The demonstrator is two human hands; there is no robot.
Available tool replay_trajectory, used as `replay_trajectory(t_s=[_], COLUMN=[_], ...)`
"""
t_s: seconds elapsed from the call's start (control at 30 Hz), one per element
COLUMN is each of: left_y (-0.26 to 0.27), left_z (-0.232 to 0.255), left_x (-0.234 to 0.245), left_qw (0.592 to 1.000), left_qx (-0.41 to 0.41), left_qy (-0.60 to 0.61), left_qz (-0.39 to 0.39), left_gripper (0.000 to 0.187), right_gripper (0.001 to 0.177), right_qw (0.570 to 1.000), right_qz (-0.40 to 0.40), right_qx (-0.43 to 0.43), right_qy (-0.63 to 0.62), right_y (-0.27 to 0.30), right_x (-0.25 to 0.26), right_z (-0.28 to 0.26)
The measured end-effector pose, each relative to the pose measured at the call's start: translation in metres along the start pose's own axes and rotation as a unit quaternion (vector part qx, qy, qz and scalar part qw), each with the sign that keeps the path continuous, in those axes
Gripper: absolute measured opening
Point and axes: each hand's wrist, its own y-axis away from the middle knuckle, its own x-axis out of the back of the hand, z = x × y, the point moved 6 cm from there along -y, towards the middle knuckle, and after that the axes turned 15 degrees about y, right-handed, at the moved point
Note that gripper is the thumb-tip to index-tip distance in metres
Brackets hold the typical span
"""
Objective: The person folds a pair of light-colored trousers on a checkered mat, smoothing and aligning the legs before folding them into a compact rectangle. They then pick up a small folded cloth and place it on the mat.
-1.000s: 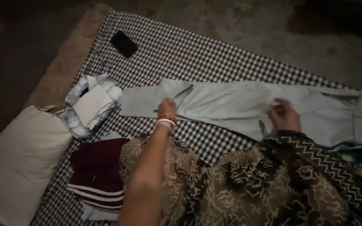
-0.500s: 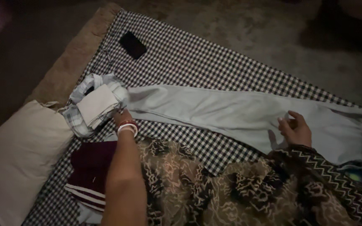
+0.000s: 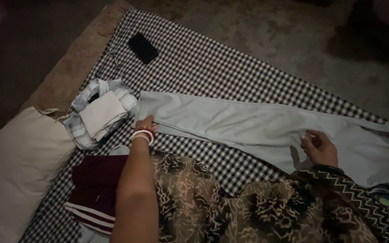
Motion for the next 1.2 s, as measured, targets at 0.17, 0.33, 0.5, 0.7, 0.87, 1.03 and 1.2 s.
replay_trajectory(t_s=[0.17,0.33,0.5,0.7,0.87,1.03,1.2], left_y=[-0.006,-0.016,-0.004,-0.015,-0.007,0.005,-0.005], left_z=[-0.003,0.018,0.069,0.045,0.040,0.069,0.044], left_x=[0.002,-0.005,0.022,0.038,0.036,0.029,0.043], left_qw=[0.984,0.981,0.875,0.963,0.936,0.911,0.933], left_qx=[0.041,-0.048,-0.366,-0.100,-0.160,-0.388,-0.226], left_qy=[0.173,0.180,-0.311,-0.238,-0.306,-0.132,-0.259], left_qz=[0.014,-0.059,0.060,0.078,0.067,0.052,0.105], left_gripper=[0.029,0.025,0.024,0.036,0.044,0.052,0.057], right_gripper=[0.050,0.048,0.049,0.052,0.051,0.051,0.050], right_qw=[0.999,0.996,0.996,0.996,0.997,0.997,0.996], right_qz=[0.000,-0.016,-0.029,-0.039,-0.044,-0.042,-0.051], right_qx=[0.029,0.033,0.012,0.005,-0.033,-0.039,-0.016], right_qy=[-0.026,-0.082,-0.081,-0.085,-0.055,-0.042,-0.067], right_y=[-0.002,-0.007,-0.005,-0.011,-0.010,-0.012,-0.018], right_x=[-0.006,-0.012,-0.008,-0.012,-0.013,-0.013,-0.018], right_z=[0.009,0.015,0.016,0.016,0.018,0.016,0.031])
